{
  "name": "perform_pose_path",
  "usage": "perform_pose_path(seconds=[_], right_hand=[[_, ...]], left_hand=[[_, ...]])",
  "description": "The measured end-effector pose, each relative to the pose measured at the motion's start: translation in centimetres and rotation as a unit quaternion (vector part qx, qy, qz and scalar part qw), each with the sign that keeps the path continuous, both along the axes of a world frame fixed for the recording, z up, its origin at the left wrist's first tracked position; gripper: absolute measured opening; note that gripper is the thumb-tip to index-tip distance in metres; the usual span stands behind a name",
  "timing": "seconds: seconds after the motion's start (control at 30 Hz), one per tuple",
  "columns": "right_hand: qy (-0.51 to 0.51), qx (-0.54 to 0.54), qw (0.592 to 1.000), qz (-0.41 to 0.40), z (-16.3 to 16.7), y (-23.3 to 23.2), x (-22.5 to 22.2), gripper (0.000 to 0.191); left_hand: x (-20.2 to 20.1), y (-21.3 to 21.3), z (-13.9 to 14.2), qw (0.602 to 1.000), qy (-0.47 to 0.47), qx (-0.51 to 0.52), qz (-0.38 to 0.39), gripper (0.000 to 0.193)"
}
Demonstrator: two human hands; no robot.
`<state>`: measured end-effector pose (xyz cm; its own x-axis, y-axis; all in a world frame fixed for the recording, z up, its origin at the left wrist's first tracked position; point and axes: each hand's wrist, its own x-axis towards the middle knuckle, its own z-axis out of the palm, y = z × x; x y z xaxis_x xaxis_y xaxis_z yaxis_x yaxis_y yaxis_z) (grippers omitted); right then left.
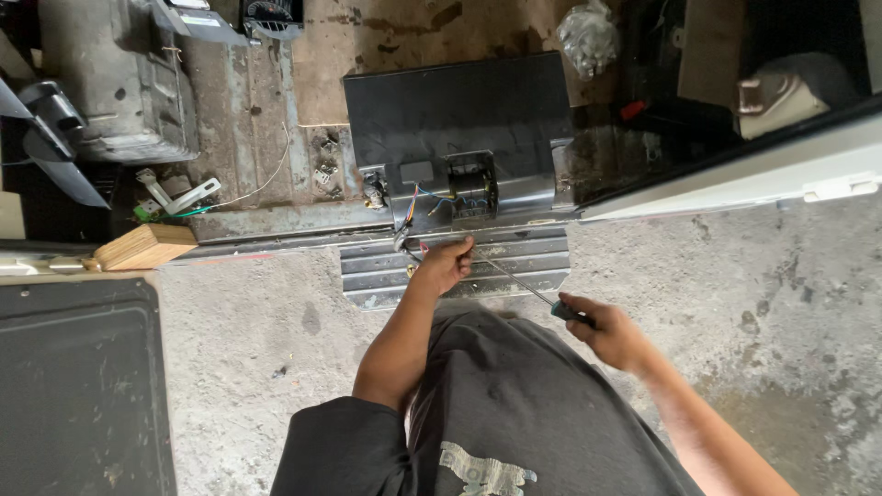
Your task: The person positions a black electrical component on a metal surface, then uses a screwdriver to tighten screws on its terminal block. The person handles wires and small metal parts during the process.
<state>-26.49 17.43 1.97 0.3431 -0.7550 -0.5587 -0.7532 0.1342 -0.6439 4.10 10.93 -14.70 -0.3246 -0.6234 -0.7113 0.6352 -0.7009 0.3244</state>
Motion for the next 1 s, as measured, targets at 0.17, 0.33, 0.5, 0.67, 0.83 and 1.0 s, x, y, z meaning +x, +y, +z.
perform_pose_path(seconds=[0.17,0.33,0.5,0.67,0.83,1.0], right_hand=[[0.149,-0.048,0.986,0.052,2.6,-1.3,6.0,0.056],[0.17,-0.111,0.974,0.099,3.2,-2.7,9.2,0.053],[0.199,-0.097,0.967,0.125,3.2,-3.9,10.5,0.052],[0.226,-0.061,0.963,0.136,4.2,-5.3,11.5,0.053],[0.254,-0.05,0.951,0.17,5.2,-6.7,12.2,0.054],[0.281,-0.021,0.936,0.21,5.8,-7.6,12.3,0.055]], left_hand=[[-1.2,-2.3,-1.7,0.992,0.073,0.045,0.098,0.023],[-1.7,-2.8,-2.5,0.979,0.119,-0.007,0.166,0.019],[-1.8,-2.6,-2.6,0.972,0.127,0.007,0.199,0.021],[-2.1,-2.6,-3.2,0.968,0.139,0.002,0.209,0.02],[-2.1,-2.5,-3.8,0.97,0.136,0.003,0.201,0.022],[-1.8,-2.5,-3.8,0.972,0.128,0.032,0.196,0.024]])
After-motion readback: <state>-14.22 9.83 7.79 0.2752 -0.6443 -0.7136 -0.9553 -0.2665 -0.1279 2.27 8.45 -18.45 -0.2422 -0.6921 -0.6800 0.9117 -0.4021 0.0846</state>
